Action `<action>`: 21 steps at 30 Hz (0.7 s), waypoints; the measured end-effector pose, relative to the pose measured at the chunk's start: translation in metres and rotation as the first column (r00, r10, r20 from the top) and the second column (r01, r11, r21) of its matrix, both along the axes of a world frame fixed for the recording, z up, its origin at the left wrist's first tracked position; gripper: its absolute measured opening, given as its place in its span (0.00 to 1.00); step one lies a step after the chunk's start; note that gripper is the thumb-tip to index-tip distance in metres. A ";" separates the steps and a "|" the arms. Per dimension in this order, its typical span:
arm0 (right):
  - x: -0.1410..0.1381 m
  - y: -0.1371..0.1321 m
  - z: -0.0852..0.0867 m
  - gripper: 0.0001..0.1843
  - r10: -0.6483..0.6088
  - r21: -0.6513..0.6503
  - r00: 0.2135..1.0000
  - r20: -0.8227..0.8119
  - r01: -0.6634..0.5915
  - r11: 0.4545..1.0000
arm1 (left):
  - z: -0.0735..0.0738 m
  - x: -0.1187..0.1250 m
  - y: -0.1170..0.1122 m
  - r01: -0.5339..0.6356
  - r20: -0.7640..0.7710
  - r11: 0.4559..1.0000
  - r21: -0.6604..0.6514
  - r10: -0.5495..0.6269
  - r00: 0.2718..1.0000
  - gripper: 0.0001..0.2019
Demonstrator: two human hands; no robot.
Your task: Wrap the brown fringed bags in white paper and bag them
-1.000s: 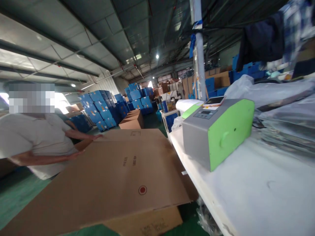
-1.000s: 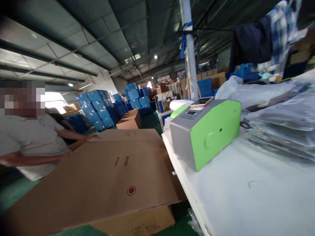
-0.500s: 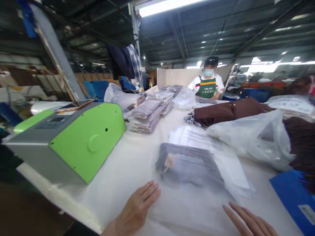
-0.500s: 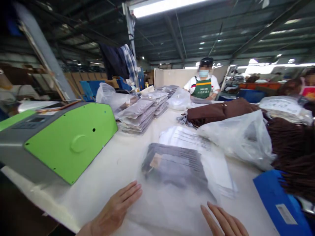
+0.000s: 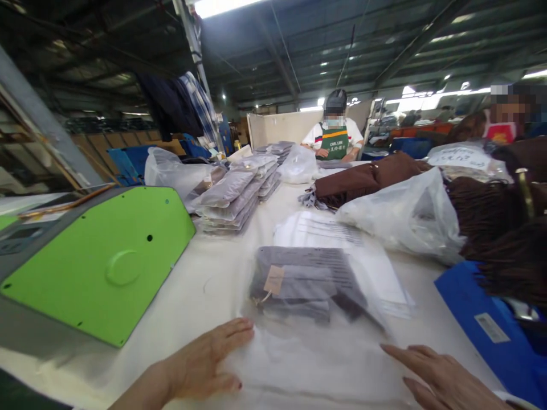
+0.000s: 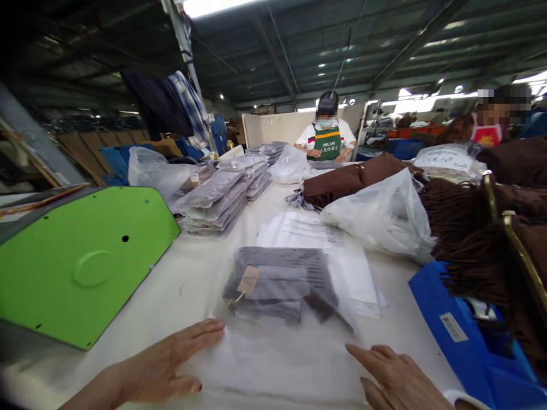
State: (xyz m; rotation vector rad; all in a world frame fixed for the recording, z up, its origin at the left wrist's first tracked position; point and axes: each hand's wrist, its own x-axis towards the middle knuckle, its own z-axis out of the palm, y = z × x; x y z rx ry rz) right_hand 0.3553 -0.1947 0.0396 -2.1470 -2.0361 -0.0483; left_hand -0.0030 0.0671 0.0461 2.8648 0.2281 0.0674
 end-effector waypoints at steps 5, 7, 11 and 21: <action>0.024 0.014 0.013 0.34 0.150 -0.159 0.989 0.009 -0.147 0.976 | -0.005 0.000 0.018 -0.085 -0.197 0.976 -0.199 0.045 0.979 0.37; 0.031 0.019 0.010 0.36 0.286 -0.184 0.958 0.010 -0.279 0.942 | -0.012 0.003 0.024 -0.063 -0.090 0.978 -0.200 0.045 0.995 0.32; 0.036 0.019 0.003 0.35 0.396 -0.167 0.918 0.006 -0.390 0.906 | -0.023 0.012 0.027 -0.014 0.132 0.995 -0.101 0.028 0.991 0.25; 0.038 0.014 -0.024 0.21 -0.066 -0.183 0.933 -0.353 0.001 0.983 | -0.037 0.026 0.034 -0.130 0.296 0.974 -0.183 0.181 0.938 0.23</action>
